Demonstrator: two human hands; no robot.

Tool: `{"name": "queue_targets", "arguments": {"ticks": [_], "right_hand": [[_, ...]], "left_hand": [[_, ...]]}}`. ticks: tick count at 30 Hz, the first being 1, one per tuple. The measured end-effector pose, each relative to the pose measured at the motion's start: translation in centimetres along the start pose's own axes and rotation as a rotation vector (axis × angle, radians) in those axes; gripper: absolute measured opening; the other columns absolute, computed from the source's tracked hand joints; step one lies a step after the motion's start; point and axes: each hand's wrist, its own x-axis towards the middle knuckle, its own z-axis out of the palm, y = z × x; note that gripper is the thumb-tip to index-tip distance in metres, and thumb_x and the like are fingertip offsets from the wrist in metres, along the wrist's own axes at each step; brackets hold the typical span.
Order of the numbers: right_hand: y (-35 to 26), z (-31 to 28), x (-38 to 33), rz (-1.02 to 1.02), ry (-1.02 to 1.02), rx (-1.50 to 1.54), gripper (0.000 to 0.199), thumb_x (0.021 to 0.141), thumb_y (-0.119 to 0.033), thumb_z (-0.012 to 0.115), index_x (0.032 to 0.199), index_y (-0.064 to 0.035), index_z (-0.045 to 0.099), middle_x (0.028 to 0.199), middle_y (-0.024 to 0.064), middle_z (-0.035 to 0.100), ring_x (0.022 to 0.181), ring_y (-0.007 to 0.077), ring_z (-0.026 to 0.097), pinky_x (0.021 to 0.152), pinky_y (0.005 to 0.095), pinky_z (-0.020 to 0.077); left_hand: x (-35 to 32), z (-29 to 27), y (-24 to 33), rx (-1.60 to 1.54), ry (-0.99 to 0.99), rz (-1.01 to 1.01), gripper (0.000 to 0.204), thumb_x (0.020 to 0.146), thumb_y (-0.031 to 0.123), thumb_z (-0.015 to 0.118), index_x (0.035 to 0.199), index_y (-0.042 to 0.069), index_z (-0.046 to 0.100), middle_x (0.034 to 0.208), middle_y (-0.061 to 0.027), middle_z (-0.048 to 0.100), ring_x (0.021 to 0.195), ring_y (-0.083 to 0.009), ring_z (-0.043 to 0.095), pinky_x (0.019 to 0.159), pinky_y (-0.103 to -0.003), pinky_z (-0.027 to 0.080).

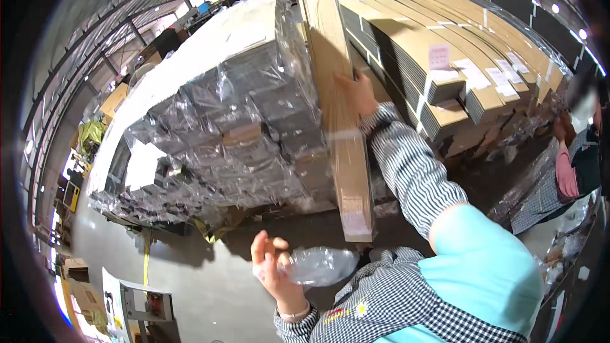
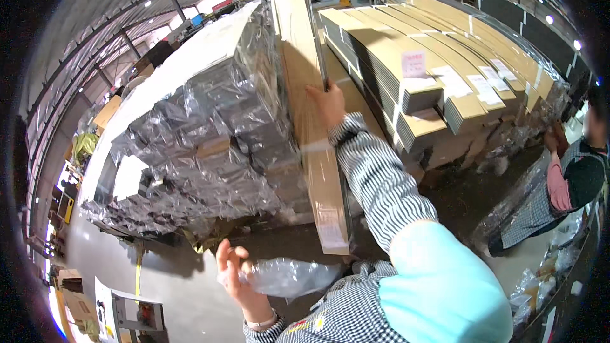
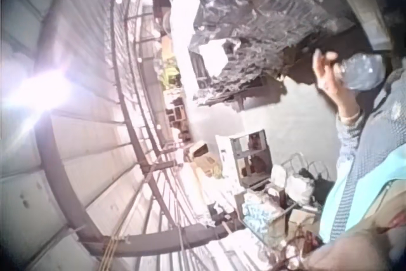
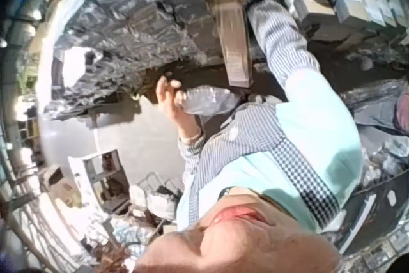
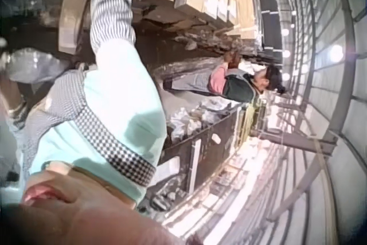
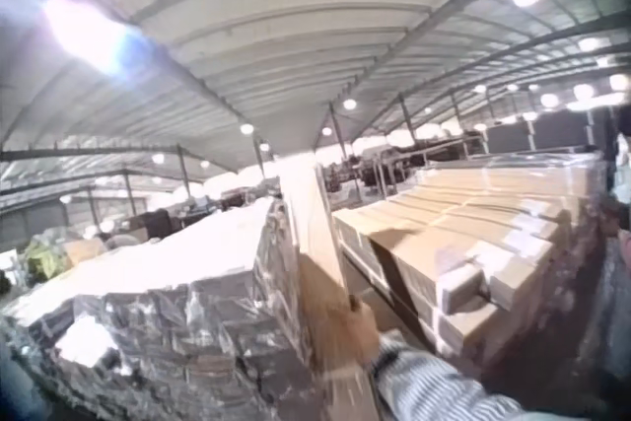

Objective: Manually placing long rectangular products into plastic protective sleeves and organizing them onto stacks in a manufacturing environment.

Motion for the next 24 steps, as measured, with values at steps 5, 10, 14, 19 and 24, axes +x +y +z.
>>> {"name": "queue_targets", "arguments": {"ticks": [5,10,14,19,24], "right_hand": [[18.7,-0.9,12.1,0.168,0.144,-0.754,0.052,0.093,-0.032,0.065,0.126,0.0063,0.056,0.107,0.0213,0.070,0.092,0.0303,0.067,0.085,0.0410,0.0537],[31.7,0.8,2.7,0.252,-0.088,-1.124,0.047,0.089,-0.030,0.067,0.120,0.0041,0.059,0.104,0.0198,0.068,0.092,0.0314,0.066,0.083,0.0431,0.0524],[33.5,-0.6,-0.4,0.244,-0.139,-1.250,0.043,0.087,-0.029,0.069,0.115,0.0024,0.062,0.102,0.0186,0.067,0.091,0.0323,0.065,0.081,0.0449,0.0514],[33.0,-1.8,-1.6,0.065,-0.122,-1.388,0.038,0.083,-0.027,0.071,0.108,0.0003,0.065,0.099,0.0170,0.066,0.091,0.0334,0.063,0.078,0.0471,0.0502],[25.2,1.1,-5.6,-0.477,0.043,-1.393,0.033,0.080,-0.026,0.073,0.102,-0.0018,0.068,0.096,0.0155,0.064,0.091,0.0345,0.062,0.076,0.0493,0.0489]], "left_hand": [[1.8,-1.8,-1.4,-0.016,0.106,0.036,0.038,0.098,0.017,0.058,0.132,0.000,0.055,0.101,-0.0127,0.062,0.059,-0.0011,0.045,0.051,-0.014,0.035],[2.7,-0.2,-0.4,0.235,0.465,-0.071,0.030,0.098,0.018,0.061,0.123,0.001,0.062,0.096,-0.0049,0.067,0.065,-0.0026,0.051,0.057,-0.015,0.038],[3.4,-0.9,-1.7,0.257,0.453,-0.113,0.035,0.097,0.020,0.064,0.126,0.001,0.061,0.096,-0.0029,0.067,0.065,-0.0028,0.051,0.057,-0.015,0.039],[6.5,-0.8,-5.8,0.246,0.249,-0.204,0.038,0.091,0.003,0.059,0.129,0.001,0.055,0.109,-0.0139,0.065,0.078,-0.0084,0.059,0.064,-0.021,0.044],[7.2,2.4,-5.9,0.524,0.055,-0.014,0.041,0.087,-0.002,0.060,0.128,0.000,0.057,0.115,-0.0116,0.065,0.106,-0.0154,0.059,0.082,-0.025,0.044]]}}
